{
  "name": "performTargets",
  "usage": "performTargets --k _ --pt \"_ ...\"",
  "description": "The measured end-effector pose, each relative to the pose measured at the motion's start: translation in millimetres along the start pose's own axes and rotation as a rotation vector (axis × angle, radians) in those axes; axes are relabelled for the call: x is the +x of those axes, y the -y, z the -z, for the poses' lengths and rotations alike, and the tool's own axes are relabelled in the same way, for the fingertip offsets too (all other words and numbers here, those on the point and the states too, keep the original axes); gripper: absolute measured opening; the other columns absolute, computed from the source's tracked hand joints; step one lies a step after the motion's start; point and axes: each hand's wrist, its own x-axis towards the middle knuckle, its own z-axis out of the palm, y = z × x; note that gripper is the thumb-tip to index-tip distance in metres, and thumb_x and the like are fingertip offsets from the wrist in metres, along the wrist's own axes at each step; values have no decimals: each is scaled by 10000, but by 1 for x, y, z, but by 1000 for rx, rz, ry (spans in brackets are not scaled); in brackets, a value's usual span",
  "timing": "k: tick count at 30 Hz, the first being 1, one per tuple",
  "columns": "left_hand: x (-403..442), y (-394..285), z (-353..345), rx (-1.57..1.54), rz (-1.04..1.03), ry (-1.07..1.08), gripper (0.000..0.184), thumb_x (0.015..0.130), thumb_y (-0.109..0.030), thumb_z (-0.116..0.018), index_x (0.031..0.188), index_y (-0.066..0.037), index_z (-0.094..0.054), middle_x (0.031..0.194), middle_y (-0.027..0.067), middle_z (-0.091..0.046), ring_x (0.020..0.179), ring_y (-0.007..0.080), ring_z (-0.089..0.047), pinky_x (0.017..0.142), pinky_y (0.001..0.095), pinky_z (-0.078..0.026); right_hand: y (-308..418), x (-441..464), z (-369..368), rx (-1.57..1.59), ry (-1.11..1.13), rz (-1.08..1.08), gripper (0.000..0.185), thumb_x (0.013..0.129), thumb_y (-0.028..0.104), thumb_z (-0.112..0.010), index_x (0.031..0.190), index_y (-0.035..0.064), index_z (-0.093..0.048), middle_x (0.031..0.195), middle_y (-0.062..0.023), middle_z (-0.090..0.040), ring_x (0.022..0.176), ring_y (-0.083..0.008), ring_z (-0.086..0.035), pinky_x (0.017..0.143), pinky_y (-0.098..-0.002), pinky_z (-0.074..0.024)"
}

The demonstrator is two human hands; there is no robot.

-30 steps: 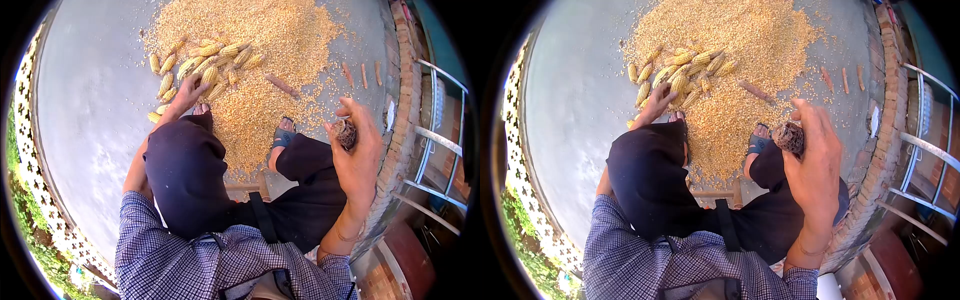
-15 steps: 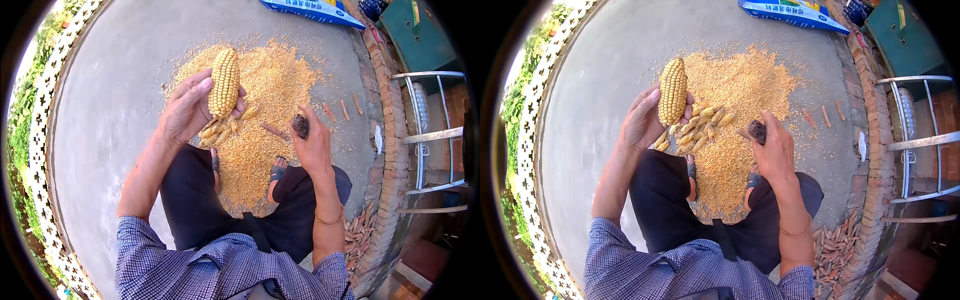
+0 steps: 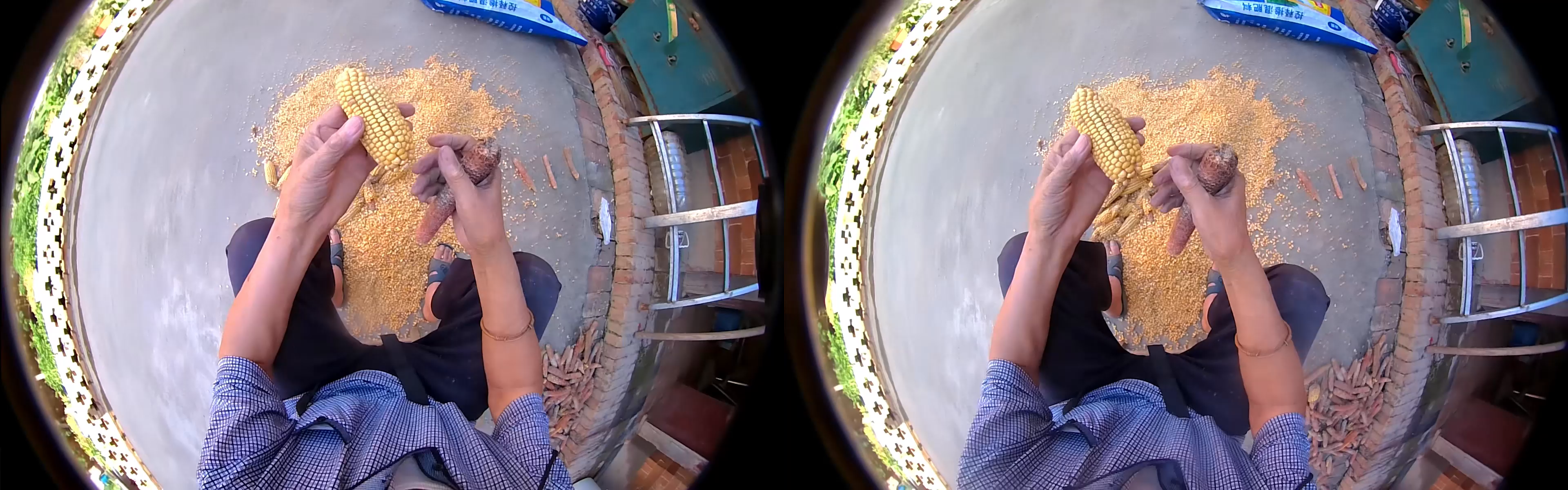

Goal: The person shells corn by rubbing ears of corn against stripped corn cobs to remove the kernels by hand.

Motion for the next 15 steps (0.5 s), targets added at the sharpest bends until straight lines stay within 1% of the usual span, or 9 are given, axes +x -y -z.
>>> performTargets --k 3,4,7,10,11,13,15 --pt "-1 4 12 100 57 11 435 933 -216 -644 1249 40 -490 1232 212 -601 1124 240 -616 994 393 -489 -3 -3 -11 70 105 -40 301 988 167 -548 1215 -28 -510 997 -143 -666 767 -212 -688 688 -335 -588" --pt "-1 5 10 128 44 -27 467 919 -202 -654 1275 47 -486 1245 216 -589 1090 265 -641 967 399 -519 0 -3 -14 59 130 -53 332 981 136 -550 1258 -33 -485 1043 -146 -658 804 -235 -693 718 -347 -592" --pt "-2 5 12 255 20 -54 481 905 -207 -677 1269 45 -490 1223 199 -610 1083 254 -644 973 401 -514 1 -3 -19 148 98 -44 374 942 117 -622 1225 -86 -487 970 -137 -676 833 -199 -705 725 -297 -604" --pt "-1 7 14 315 -8 -59 474 889 -172 -699 1261 37 -493 1204 182 -623 1062 239 -650 963 387 -518 -4 -2 -16 95 57 -26 397 927 101 -641 1245 -78 -484 974 -122 -673 811 -169 -692 637 -254 -592" --pt "-1 7 15 346 -19 -55 469 886 -161 -702 1258 36 -494 1196 179 -625 1058 238 -650 963 383 -518 -6 -2 -14 81 40 14 396 924 98 -645 1247 -70 -491 971 -114 -673 797 -153 -682 599 -238 -577" --pt "-4 6 13 410 -6 -115 486 865 -149 -727 1249 38 -494 1160 166 -633 1045 231 -651 946 379 -529 -9 0 -8 51 5 96 394 917 91 -653 1252 -53 -504 964 -98 -673 769 -121 -661 523 -205 -546" --pt "-9 5 9 447 20 -150 506 841 -135 -751 1239 40 -494 1127 154 -639 1031 224 -653 926 376 -542 -5 -1 -5 58 -24 95 387 905 85 -668 1243 -35 -524 943 -81 -671 750 -100 -638 478 -187 -505"
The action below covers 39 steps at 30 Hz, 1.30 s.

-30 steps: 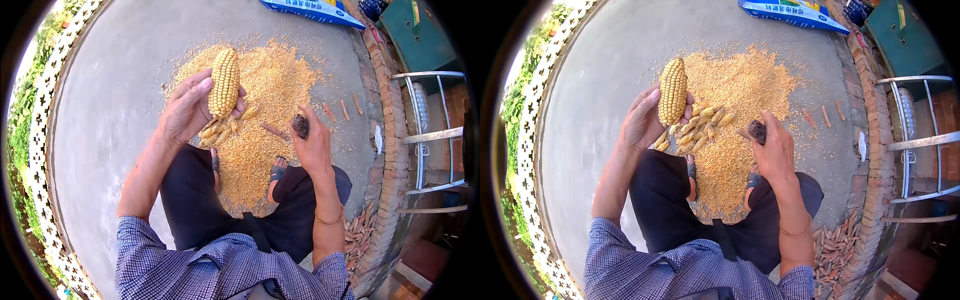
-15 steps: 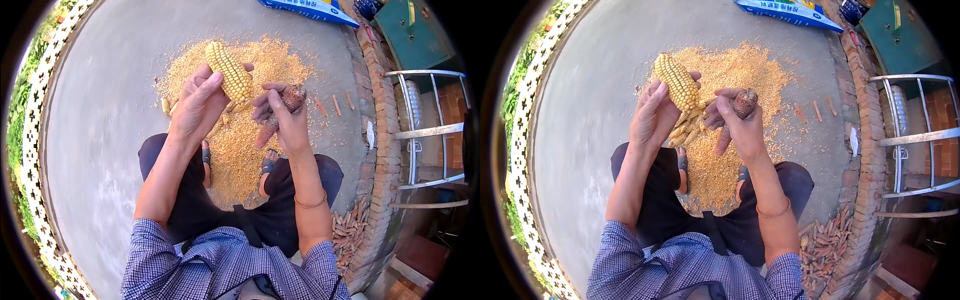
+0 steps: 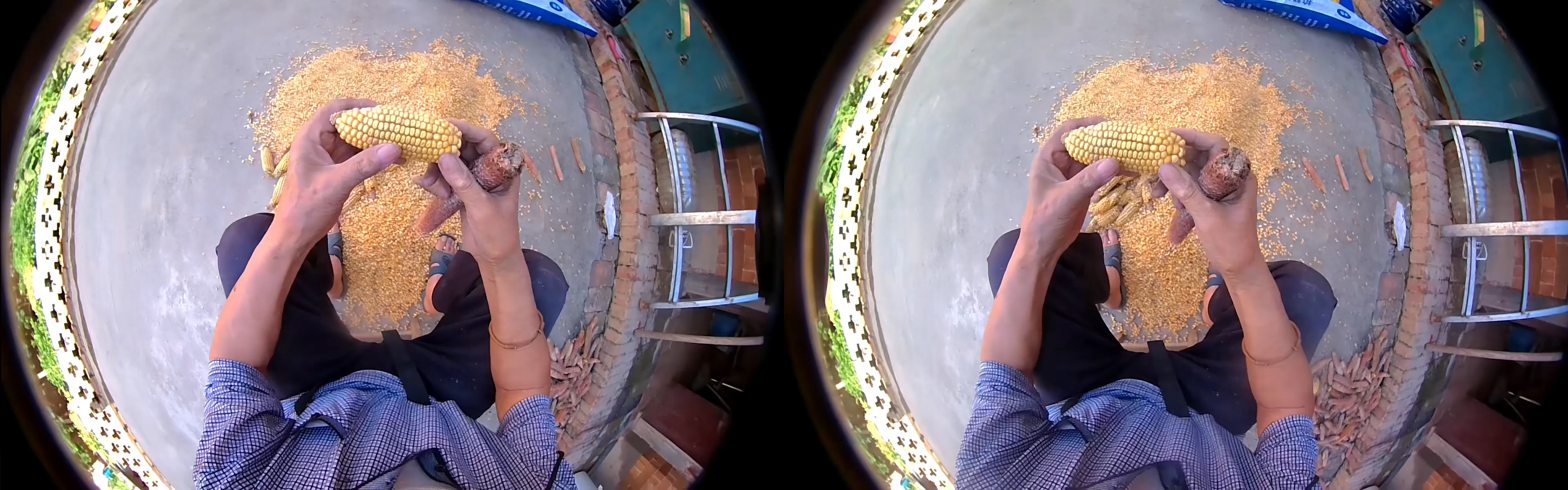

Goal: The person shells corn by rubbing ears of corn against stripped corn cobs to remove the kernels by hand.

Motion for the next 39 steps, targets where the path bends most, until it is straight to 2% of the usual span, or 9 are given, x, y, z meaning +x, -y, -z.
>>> performTargets --k 4,11,14,21,24,27,30,33,39 --pt "-3 -4 2 51 52 23 479 793 -26 -773 1201 44 -531 1064 140 -661 961 188 -673 839 299 -576 10 -1 8 -32 1 11 387 877 70 -702 1228 -5 -558 928 -68 -660 742 -84 -623 439 -178 -463" --pt "-7 1 1 229 84 225 487 765 31 -769 1197 54 -545 1102 101 -637 1018 147 -631 905 283 -521 21 -2 14 -187 97 82 354 823 18 -744 1155 22 -622 1035 -44 -628 841 -85 -611 695 -210 -511" --pt "-10 0 -9 361 95 252 565 731 59 -774 1234 55 -518 1116 87 -610 1074 183 -613 933 339 -530 21 0 15 -212 165 127 348 804 4 -754 1130 25 -633 1058 -46 -625 865 -94 -605 761 -233 -504" --pt "-13 6 -10 508 58 252 546 759 19 -766 1251 21 -530 1124 42 -601 1058 118 -585 955 299 -470 18 1 14 -248 207 198 335 789 2 -761 1102 23 -643 1071 -60 -629 867 -106 -604 760 -255 -508" --pt "-13 13 -9 548 -88 240 557 771 -87 -784 1249 30 -524 1012 64 -618 942 134 -611 828 283 -509 16 2 13 -273 218 221 335 798 17 -760 1110 23 -638 1080 -65 -631 864 -109 -606 754 -253 -513" --pt "-14 14 -11 417 -29 233 525 802 -145 -765 1231 27 -518 959 79 -614 864 133 -619 756 269 -516 20 -1 11 -271 194 140 332 831 50 -744 1137 12 -620 1065 -72 -636 833 -101 -609 719 -240 -515" --pt "-12 13 -9 -7 253 337 513 826 -210 -745 1217 20 -505 867 84 -592 720 118 -595 598 236 -487 21 -2 10 -186 78 25 337 874 102 -718 1166 -12 -594 1016 -69 -642 772 -82 -607 662 -219 -508" --pt "-14 10 -17 -300 356 344 509 830 -246 -739 1195 9 -492 786 68 -555 604 91 -533 472 205 -399 16 1 14 -147 -62 -6 354 901 142 -700 1181 -33 -572 962 -59 -645 712 -64 -596 610 -203 -492" --pt "-17 17 -18 -379 414 335 532 819 -274 -746 1195 -4 -484 753 51 -526 554 76 -473 431 190 -350 16 0 13 -96 -134 37 386 896 189 -713 1177 -30 -565 938 -50 -644 689 -58 -587 587 -191 -479"
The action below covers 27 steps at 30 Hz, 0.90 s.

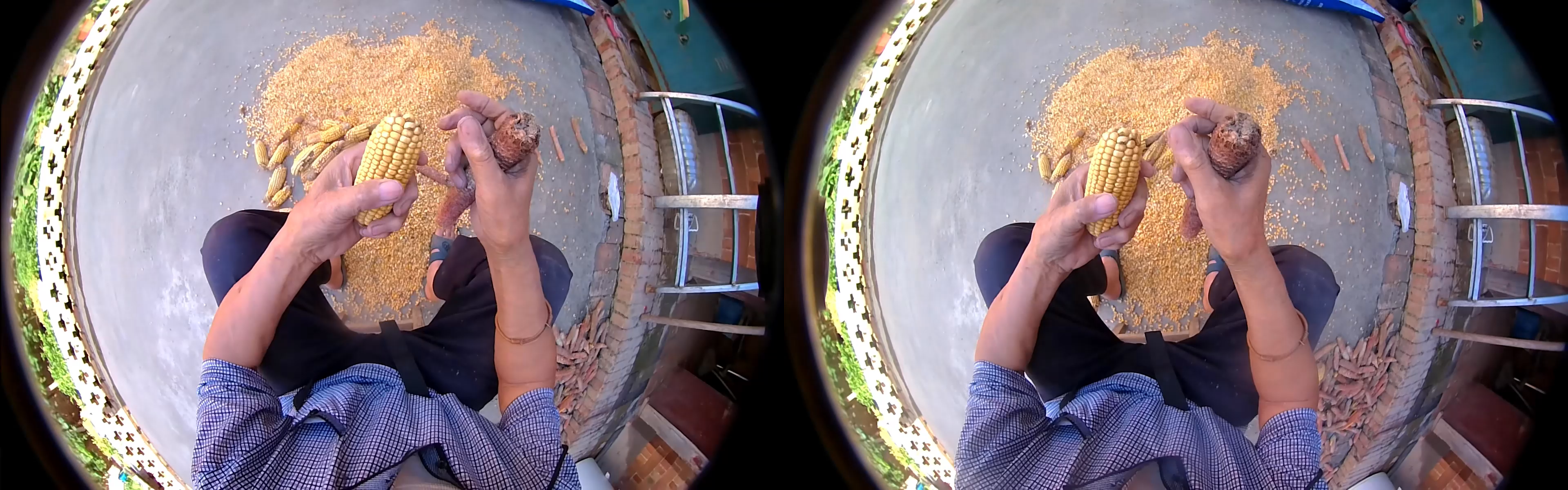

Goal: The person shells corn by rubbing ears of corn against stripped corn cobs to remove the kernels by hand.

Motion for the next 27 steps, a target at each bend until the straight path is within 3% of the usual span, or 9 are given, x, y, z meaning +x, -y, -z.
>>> performTargets --k 5,10,12,14,16,20,23,25,27 --pt "0 2 -4 3 38 -29 554 808 -287 -763 1192 -11 -476 760 67 -511 503 67 -418 405 183 -324 -8 0 -2 -103 47 117 343 899 204 -713 1144 0 -585 952 -43 -636 753 -65 -604 617 -198 -497" --pt "1 9 -6 149 62 -129 516 812 -213 -750 1198 -13 -472 794 67 -532 538 64 -450 426 191 -343 -5 -5 -9 -116 128 123 295 870 176 -745 1078 33 -592 985 -39 -620 908 -101 -589 815 -256 -502" --pt "-1 10 1 324 79 -149 492 807 -135 -737 1211 4 -491 836 75 -591 624 100 -550 491 231 -425 -13 -2 -7 -246 171 241 301 856 169 -758 1069 37 -592 957 -38 -610 885 -109 -587 799 -261 -500" --pt "9 22 13 912 -377 -89 477 779 -98 -726 1181 27 -502 858 82 -620 698 152 -599 583 301 -478 -14 -5 -14 -339 148 266 219 836 129 -764 945 28 -603 842 -50 -588 779 -111 -572 700 -278 -486" --pt "8 27 3 1099 -489 -185 414 724 -49 -706 1077 54 -514 905 145 -653 843 271 -656 754 399 -510 -17 -8 -17 -439 84 262 177 838 104 -749 859 17 -596 776 -54 -574 705 -101 -541 629 -281 -457" --pt "1 28 1 1218 -318 -267 398 712 -44 -724 1031 27 -497 999 252 -615 898 382 -639 731 408 -510 -22 -9 -22 -537 -95 259 236 835 85 -728 690 3 -560 565 -61 -493 540 -93 -447 520 -288 -394" --pt "-3 22 5 1647 -284 -184 390 722 -52 -728 1028 23 -498 1002 245 -610 912 397 -628 732 412 -502 -25 -4 -20 -564 -135 174 298 835 141 -738 646 -4 -559 510 -78 -501 516 -94 -451 509 -302 -393" --pt "-2 29 9 1462 -315 -196 450 758 -77 -729 1122 23 -485 984 195 -600 900 329 -623 742 396 -491 -24 1 -16 -624 -48 148 314 832 172 -747 647 -5 -566 520 -82 -534 520 -94 -483 510 -312 -397" --pt "1 28 6 1226 -254 -219 517 768 -88 -741 1201 27 -483 964 125 -615 937 249 -614 793 394 -489 -17 3 -8 -455 -53 -76 300 859 259 -737 727 10 -635 645 -72 -627 594 -113 -568 563 -292 -447"
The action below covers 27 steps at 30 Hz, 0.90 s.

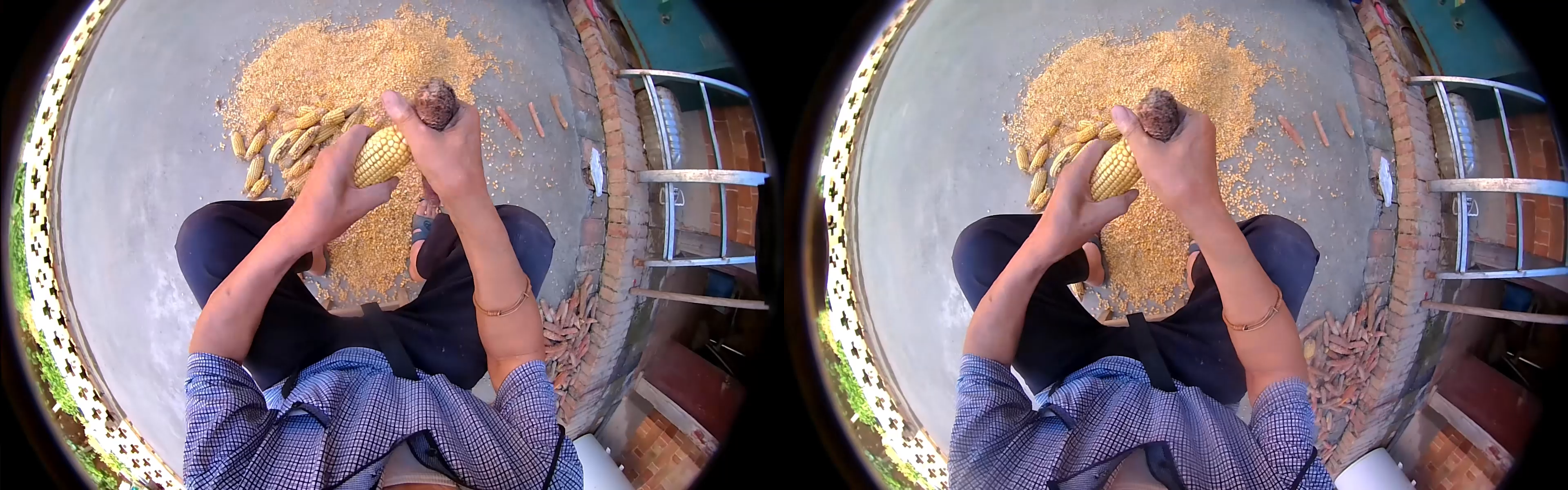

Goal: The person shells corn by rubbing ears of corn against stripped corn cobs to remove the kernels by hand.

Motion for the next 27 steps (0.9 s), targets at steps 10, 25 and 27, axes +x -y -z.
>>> performTargets --k 10,25,27 --pt "4 -10 12 -1146 335 198 557 834 -330 -730 1184 24 -481 794 71 -533 507 68 -441 400 175 -329 4 2 8 497 114 -114 285 944 262 -633 1014 -14 -636 908 -113 -683 872 -170 -660 780 -318 -554" --pt "2 -7 3 14 -9 54 463 750 -27 -679 1184 50 -538 973 95 -670 911 202 -631 807 366 -492 -4 -12 -11 -101 -90 248 224 823 150 -739 702 17 -607 592 -101 -576 519 -158 -550 519 -323 -427" --pt "1 -1 3 122 14 67 455 766 -30 -691 1191 44 -546 981 74 -661 897 181 -628 777 356 -493 -8 -9 -13 -101 -113 199 311 851 190 -728 646 -2 -593 566 -88 -601 501 -140 -553 496 -313 -406"
